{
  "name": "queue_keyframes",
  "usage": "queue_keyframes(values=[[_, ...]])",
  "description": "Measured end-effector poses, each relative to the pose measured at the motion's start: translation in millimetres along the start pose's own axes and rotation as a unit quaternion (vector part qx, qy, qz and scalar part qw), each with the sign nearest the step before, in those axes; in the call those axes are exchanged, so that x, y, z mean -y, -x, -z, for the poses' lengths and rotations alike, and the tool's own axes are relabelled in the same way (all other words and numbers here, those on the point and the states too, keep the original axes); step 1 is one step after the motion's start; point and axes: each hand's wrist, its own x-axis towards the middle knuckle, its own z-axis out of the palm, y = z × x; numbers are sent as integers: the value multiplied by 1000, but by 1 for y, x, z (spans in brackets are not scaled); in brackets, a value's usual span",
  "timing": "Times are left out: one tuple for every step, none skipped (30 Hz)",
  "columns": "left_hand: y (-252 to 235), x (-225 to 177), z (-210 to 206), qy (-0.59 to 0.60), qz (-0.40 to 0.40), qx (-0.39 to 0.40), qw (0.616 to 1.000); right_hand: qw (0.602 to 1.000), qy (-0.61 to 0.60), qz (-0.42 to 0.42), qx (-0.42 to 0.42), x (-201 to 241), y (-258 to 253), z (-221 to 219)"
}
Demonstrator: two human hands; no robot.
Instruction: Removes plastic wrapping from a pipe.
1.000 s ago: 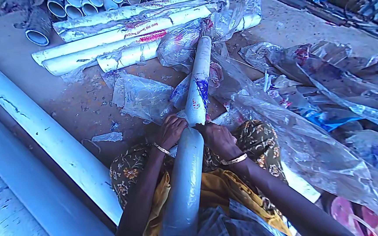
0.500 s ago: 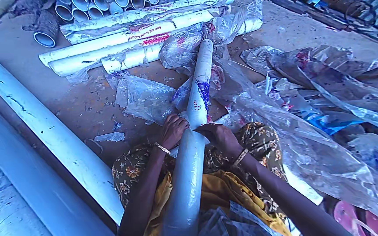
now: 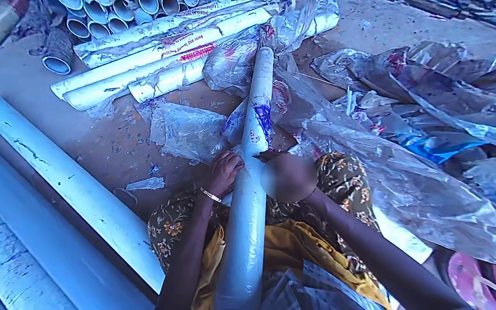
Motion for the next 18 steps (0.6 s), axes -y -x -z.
queue_keyframes(values=[[0, 0, 1, 4, 5, 4, 1000, 1000, 13, 8, -5, 3, 1, -5], [0, -1, 1, 8, 9, 10, 1000, 1000, 19, 14, -3, 6, 5, -9], [0, -1, 0, 10, 9, 12, 1000, 1000, 20, 20, 5, 10, 11, -11], [-1, 0, 0, 11, 7, 11, 1000, 999, 15, 23, 22, 12, 15, -10], [-1, 0, 0, 11, 6, 9, 1000, 999, 1, 25, 46, 13, 18, -6], [-1, 0, 0, 10, 7, 9, 1000, 998, -21, 24, 63, 11, 17, -3], [-2, 0, 0, 11, 11, 14, 1000, 997, -35, 18, 65, 9, 14, 0], [-2, -1, 0, 14, 14, 17, 1000, 998, -33, 6, 53, 7, 11, 1], [-3, -1, 0, 16, 14, 15, 1000, 999, -17, -6, 37, 8, 7, 1], [-3, -1, 0, 18, 15, 11, 1000, 999, 6, -15, 33, 11, 4, 1], [-1, -2, 0, 22, 19, 8, 1000, 999, 29, -21, 34, 16, 4, -2], [0, -2, 0, 26, 22, 9, 999, 998, 47, -17, 32, 20, 7, -6], [0, -2, 0, 30, 22, 10, 999, 998, 61, -9, 34, 26, 12, -7], [0, -1, 0, 32, 18, 9, 999, 997, 67, -4, 42, 31, 16, -5], [0, 0, 0, 35, 15, 11, 999, 996, 68, -10, 65, 34, 19, -1], [0, 0, 0, 36, 14, 13, 999, 994, 59, -22, 90, 34, 18, 6], [-1, 0, 0, 37, 13, 12, 999, 994, 47, -32, 97, 31, 14, 10], [-2, 0, -1, 38, 12, 7, 999, 994, 39, -42, 95, 29, 9, 11]])
